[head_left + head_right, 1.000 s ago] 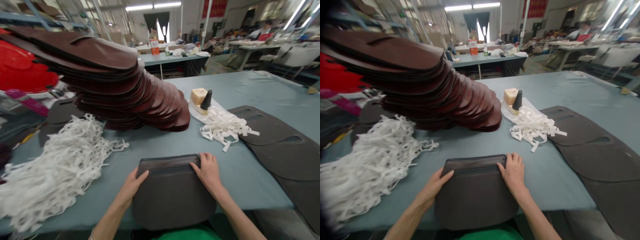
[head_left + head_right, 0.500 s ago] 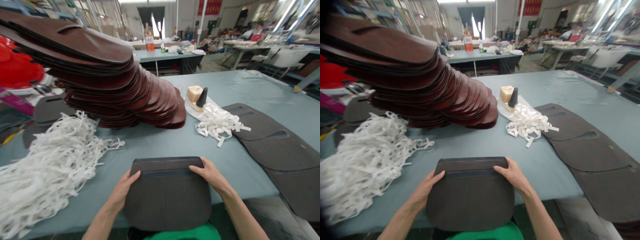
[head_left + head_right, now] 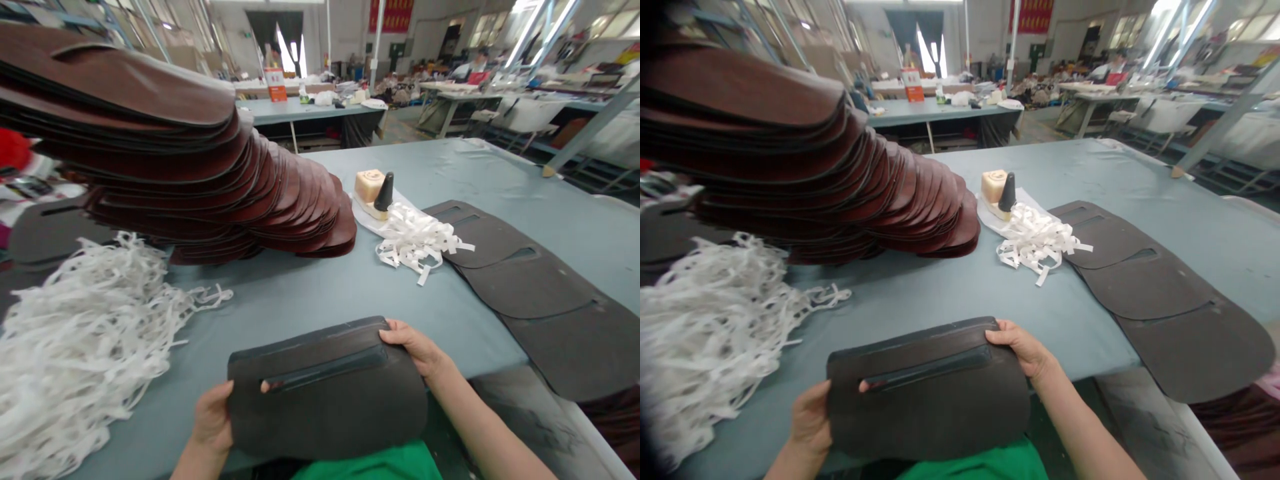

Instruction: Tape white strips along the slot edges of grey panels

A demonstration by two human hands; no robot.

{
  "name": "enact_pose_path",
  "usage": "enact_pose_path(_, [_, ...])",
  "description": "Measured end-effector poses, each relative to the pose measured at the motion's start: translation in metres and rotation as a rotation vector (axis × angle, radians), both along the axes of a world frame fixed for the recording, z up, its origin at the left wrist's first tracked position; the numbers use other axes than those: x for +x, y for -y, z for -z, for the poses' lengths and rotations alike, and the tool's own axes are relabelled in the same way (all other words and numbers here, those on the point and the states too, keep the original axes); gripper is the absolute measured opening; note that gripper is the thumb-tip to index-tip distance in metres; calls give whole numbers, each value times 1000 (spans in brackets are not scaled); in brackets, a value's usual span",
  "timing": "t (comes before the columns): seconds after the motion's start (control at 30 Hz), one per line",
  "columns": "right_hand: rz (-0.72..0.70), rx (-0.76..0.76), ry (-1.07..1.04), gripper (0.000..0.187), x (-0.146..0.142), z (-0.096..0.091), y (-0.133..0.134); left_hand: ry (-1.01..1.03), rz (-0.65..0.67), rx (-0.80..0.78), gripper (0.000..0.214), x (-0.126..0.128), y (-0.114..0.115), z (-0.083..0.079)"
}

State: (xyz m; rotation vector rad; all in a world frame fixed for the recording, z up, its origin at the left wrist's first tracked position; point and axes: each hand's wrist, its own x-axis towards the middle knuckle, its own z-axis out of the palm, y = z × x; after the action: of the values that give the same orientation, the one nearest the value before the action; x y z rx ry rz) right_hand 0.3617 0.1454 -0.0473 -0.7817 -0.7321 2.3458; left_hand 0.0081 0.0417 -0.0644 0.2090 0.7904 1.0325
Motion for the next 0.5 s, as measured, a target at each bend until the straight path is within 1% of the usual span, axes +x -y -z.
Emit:
enact_pose_path(0.07, [31,13,-30,39,-2,-2,3,28,35,46,24,-4,2,4])
enact_pose_path(0.17, [83,31,-58,38,-7,-7,10,35,48,47,22,-6,2,7])
enact_pose_path(0.4, [155,73,-127,35,-18,-26,27,4,-49,29,13,-5,-1,3])
enact_pose_path(0.5, [127,58,-154,38,-24,-33,34,-38,-86,38,16,-6,-3,3])
